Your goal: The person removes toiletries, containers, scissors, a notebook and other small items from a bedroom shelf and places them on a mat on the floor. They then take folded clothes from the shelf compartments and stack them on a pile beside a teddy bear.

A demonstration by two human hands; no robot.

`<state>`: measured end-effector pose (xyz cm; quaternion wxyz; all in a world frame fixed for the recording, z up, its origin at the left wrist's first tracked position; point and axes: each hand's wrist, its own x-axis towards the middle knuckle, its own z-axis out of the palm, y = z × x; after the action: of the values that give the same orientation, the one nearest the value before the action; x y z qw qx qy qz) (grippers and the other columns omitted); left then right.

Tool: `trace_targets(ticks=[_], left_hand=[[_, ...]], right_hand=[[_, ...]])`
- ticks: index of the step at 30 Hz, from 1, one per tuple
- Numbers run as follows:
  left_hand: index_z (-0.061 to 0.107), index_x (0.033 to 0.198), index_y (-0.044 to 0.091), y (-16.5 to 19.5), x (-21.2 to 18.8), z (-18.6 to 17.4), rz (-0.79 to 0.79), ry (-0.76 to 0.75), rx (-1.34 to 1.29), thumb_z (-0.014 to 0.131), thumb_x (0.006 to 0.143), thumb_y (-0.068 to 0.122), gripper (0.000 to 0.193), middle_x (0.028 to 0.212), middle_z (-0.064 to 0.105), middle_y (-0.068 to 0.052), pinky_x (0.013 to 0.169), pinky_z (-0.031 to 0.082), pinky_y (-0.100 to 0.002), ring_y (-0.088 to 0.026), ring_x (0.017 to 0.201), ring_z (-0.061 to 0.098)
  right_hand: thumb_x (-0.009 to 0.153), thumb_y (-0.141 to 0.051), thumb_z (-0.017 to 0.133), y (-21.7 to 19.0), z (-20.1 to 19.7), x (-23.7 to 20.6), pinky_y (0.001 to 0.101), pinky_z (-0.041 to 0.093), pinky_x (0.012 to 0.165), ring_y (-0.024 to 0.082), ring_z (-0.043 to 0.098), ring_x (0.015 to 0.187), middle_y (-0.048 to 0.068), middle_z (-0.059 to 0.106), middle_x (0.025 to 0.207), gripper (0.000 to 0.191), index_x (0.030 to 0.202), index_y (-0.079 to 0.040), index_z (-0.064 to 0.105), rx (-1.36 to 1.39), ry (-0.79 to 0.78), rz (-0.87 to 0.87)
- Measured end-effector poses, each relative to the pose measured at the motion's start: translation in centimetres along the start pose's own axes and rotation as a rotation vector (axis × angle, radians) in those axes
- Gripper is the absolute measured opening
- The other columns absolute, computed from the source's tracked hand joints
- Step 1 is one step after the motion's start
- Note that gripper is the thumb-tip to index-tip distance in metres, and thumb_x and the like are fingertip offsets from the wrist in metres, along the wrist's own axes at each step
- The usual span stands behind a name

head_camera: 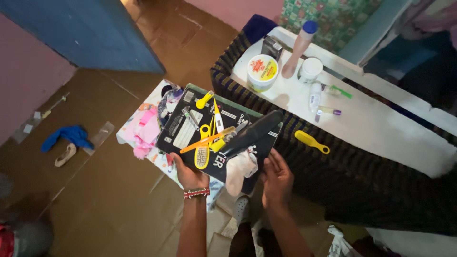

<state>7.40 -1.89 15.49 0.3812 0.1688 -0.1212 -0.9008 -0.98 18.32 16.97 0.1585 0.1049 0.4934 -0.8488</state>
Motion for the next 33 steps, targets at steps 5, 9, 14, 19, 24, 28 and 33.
trace_targets(ticks=[5,9,14,19,24,28,33], left_hand=[[0.049,0.146,0.004,0.4,0.6,-2.7,0.033,0.104,0.049,0.051,0.101,0.059,0.071,0.141,0.061,-0.013,0.107,0.049,-0.05,-0.034,0.126,0.06],[0.051,0.147,0.009,1.3,1.0,-5.2,0.064,0.175,0.084,0.05,0.099,0.06,0.07,0.143,0.061,-0.011,0.109,0.048,-0.05,-0.033,0.129,0.059],[0.053,0.144,0.01,3.3,1.3,-8.5,0.0,0.231,0.081,0.048,0.096,0.067,0.076,0.142,0.061,-0.013,0.106,0.048,-0.053,-0.036,0.126,0.059],[0.052,0.147,0.012,6.1,2.6,-12.1,0.138,0.324,0.196,0.052,0.095,0.064,0.074,0.147,0.059,-0.009,0.111,0.048,-0.052,-0.033,0.132,0.058],[0.051,0.148,0.01,10.3,4.7,-15.5,0.181,0.375,0.284,0.053,0.098,0.063,0.073,0.148,0.058,-0.01,0.113,0.046,-0.052,-0.033,0.133,0.058],[0.052,0.145,0.011,13.4,7.0,-18.4,0.091,0.456,0.225,0.047,0.097,0.064,0.072,0.144,0.061,-0.011,0.108,0.048,-0.053,-0.033,0.129,0.059],[0.053,0.143,0.008,16.3,11.0,-22.8,0.143,0.483,0.289,0.046,0.102,0.058,0.065,0.143,0.061,-0.011,0.109,0.05,-0.05,-0.032,0.129,0.06]], right_hand=[[0.093,-0.005,0.068,1.8,-0.1,0.1,0.0239,0.053,0.073,0.011,0.068,0.101,0.006,0.071,0.127,0.046,0.138,-0.002,0.061,-0.041,-0.019,0.017],[0.091,-0.006,0.069,3.6,-0.2,0.5,0.0269,0.056,0.079,0.012,0.067,0.103,0.007,0.07,0.128,0.048,0.138,-0.004,0.06,-0.122,-0.034,0.088],[0.09,-0.004,0.071,6.2,0.0,0.0,0.0313,0.057,0.084,0.016,0.067,0.106,0.013,0.07,0.13,0.048,0.137,-0.002,0.061,-0.193,-0.068,0.114],[0.087,-0.003,0.072,9.8,1.1,0.3,0.0324,0.059,0.089,0.018,0.068,0.11,0.014,0.071,0.128,0.047,0.133,-0.001,0.062,-0.238,-0.154,0.155],[0.083,0.004,0.075,15.9,2.5,0.9,0.0349,0.06,0.082,0.019,0.069,0.098,0.014,0.07,0.11,0.04,0.121,0.002,0.063,-0.285,-0.263,0.118],[0.082,0.007,0.074,20.8,4.4,1.8,0.034,0.06,0.079,0.019,0.069,0.091,0.013,0.069,0.102,0.036,0.115,0.001,0.061,-0.248,-0.325,0.147],[0.08,0.005,0.071,24.6,7.8,2.3,0.0329,0.062,0.078,0.019,0.072,0.091,0.011,0.071,0.104,0.038,0.116,0.001,0.059,-0.452,-0.328,0.161]])
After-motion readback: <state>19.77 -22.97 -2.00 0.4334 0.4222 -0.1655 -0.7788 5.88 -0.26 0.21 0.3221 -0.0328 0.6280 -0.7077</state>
